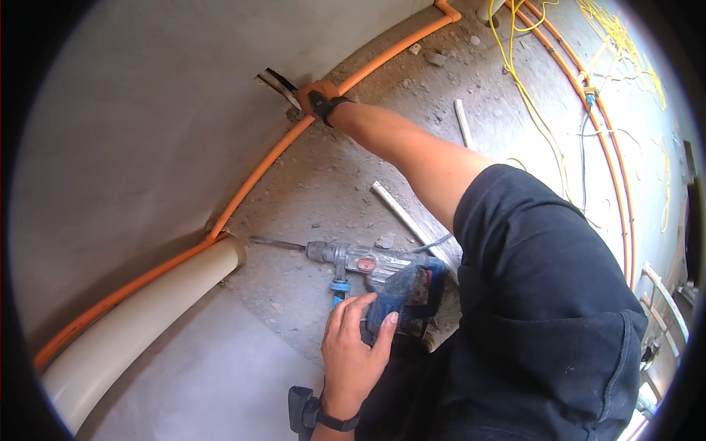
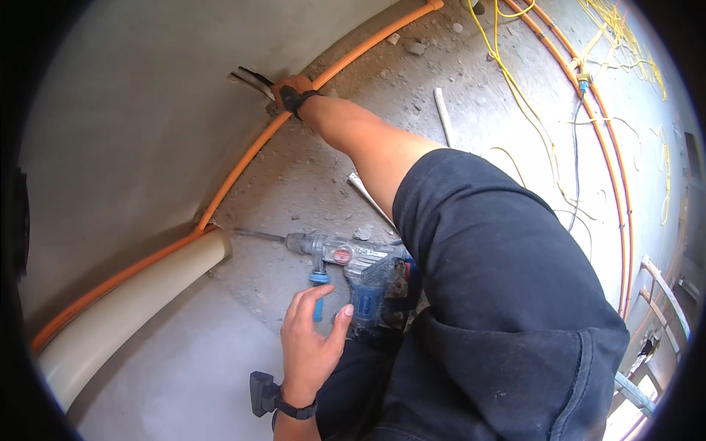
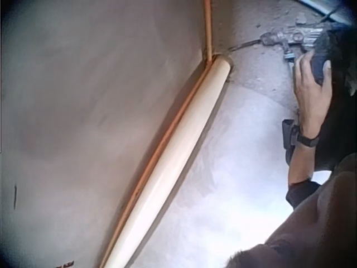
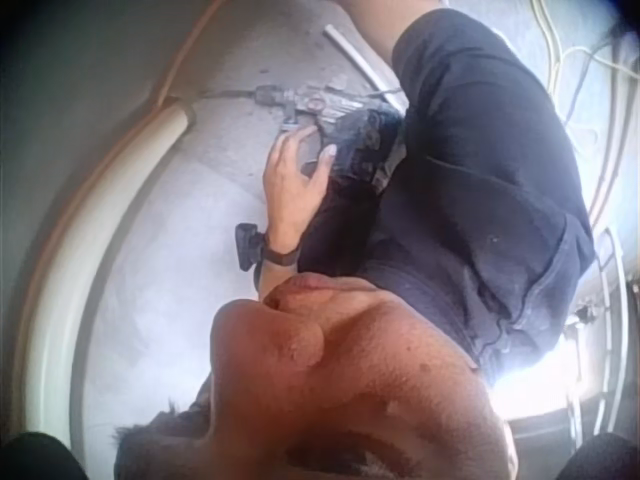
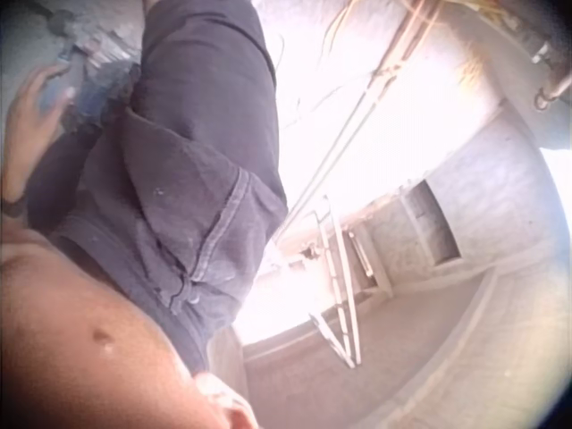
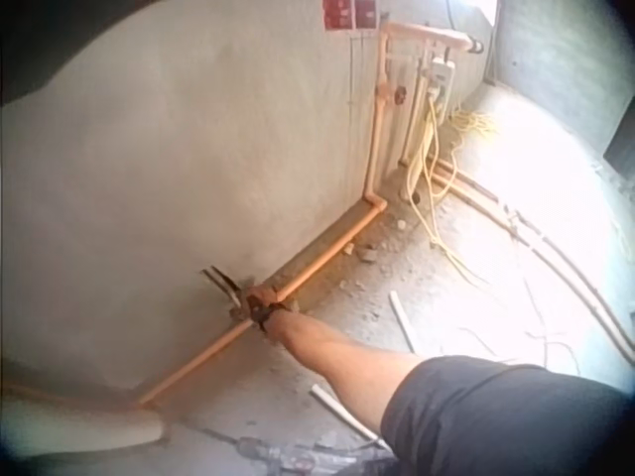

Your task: The person uses a demolition hammer to drill into a concrete wall and then uses a piece of conduit to clear debris from a narrow channel in the wall.

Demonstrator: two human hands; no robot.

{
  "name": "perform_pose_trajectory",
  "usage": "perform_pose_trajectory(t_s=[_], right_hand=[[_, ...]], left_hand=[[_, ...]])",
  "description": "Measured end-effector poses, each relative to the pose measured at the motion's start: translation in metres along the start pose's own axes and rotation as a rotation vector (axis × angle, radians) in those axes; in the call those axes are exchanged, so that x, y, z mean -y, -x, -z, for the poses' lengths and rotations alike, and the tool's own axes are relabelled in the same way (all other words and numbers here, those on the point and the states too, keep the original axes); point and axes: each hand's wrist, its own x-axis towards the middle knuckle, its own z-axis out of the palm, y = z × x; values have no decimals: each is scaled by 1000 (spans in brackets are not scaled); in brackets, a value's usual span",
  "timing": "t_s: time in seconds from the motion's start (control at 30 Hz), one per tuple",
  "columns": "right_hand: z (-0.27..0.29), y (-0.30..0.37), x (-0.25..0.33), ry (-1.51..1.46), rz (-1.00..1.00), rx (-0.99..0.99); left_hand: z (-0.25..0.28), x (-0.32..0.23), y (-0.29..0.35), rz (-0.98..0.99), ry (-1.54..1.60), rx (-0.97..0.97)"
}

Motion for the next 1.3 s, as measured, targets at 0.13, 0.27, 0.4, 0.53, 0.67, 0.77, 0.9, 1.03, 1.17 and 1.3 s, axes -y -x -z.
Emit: perform_pose_trajectory(t_s=[0.13,0.27,0.4,0.53,0.67,0.77,0.9,1.03,1.17,1.3], right_hand=[[0,-3,-8,91,117,-31],[-11,-9,-16,130,184,-42],[-21,-11,-20,136,186,-69],[-13,-6,-17,130,157,-17],[0,3,-8,-73,-14,-49],[0,6,-5,-87,-19,-36],[-11,1,-7,-71,20,-93],[-15,-9,-10,109,123,-53],[-7,-11,-10,132,160,-7],[-4,-7,-10,145,124,66]], left_hand=[[1,2,-1,-3,-4,6],[3,3,-2,-10,-13,-3],[4,4,-4,-14,-2,-3],[4,5,-6,-18,1,4],[4,6,-6,-12,-8,5],[4,6,-5,-15,-10,11],[5,5,-5,-14,-9,6],[6,3,-4,-11,-5,-2],[6,0,-5,2,6,0],[4,3,-8,21,6,9]])
